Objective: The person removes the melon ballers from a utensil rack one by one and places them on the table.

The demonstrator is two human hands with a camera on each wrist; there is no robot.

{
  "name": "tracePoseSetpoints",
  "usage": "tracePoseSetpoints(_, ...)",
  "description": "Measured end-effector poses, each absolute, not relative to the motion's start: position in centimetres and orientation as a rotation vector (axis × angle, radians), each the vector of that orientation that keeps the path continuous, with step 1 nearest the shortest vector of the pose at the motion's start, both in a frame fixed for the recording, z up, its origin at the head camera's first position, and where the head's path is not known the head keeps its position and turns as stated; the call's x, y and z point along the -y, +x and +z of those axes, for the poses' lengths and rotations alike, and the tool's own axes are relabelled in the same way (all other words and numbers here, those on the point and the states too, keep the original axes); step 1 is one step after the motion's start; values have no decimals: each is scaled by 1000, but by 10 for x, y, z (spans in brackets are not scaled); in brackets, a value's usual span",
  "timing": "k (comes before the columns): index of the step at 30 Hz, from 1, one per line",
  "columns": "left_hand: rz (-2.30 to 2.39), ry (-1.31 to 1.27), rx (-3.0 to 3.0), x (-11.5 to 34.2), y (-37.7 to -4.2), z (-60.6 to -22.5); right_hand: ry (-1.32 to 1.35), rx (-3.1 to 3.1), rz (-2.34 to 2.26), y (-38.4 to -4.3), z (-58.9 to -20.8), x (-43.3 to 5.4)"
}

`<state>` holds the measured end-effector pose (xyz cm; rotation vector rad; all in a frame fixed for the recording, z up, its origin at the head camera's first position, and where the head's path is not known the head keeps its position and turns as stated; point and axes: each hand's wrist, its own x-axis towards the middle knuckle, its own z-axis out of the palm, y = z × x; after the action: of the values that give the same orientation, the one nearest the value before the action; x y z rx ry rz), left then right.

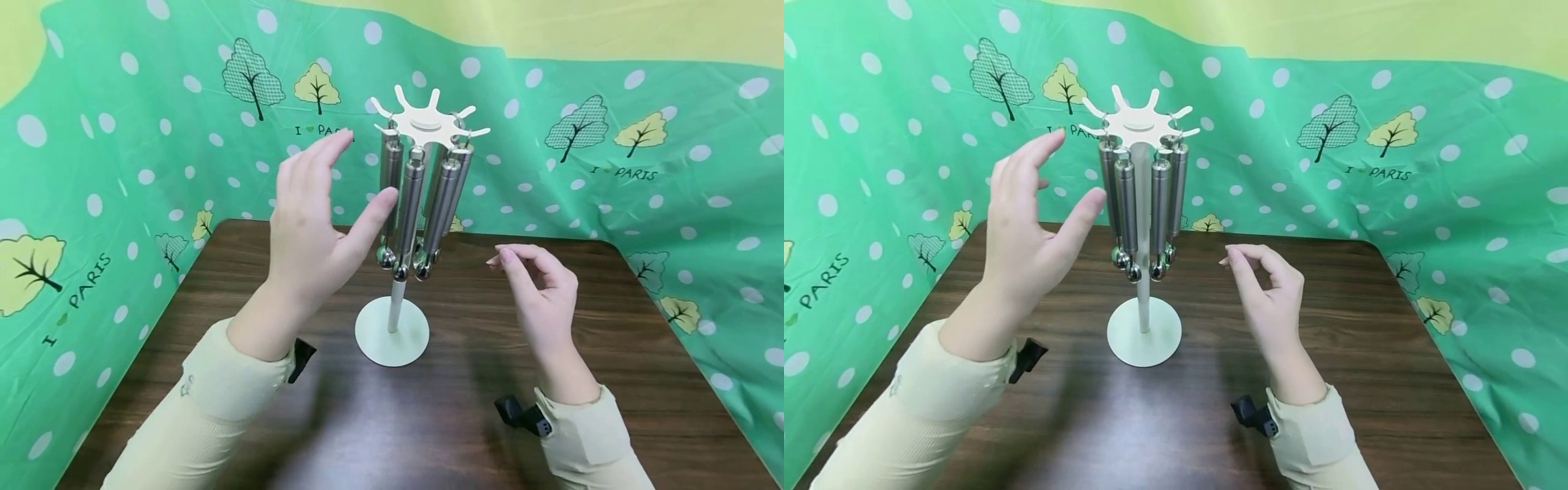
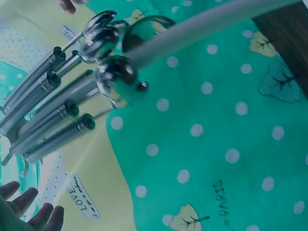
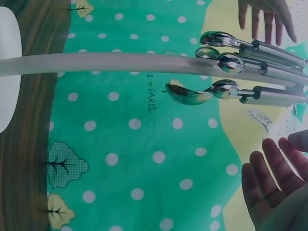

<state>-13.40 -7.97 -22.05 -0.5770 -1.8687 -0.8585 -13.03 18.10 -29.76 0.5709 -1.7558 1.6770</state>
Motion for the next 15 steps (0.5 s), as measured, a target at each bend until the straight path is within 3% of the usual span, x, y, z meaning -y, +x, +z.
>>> tracePoseSetpoints(15,-946,-496,1918,50,-148,-195,576,1658,1842,-151,-275,-167)
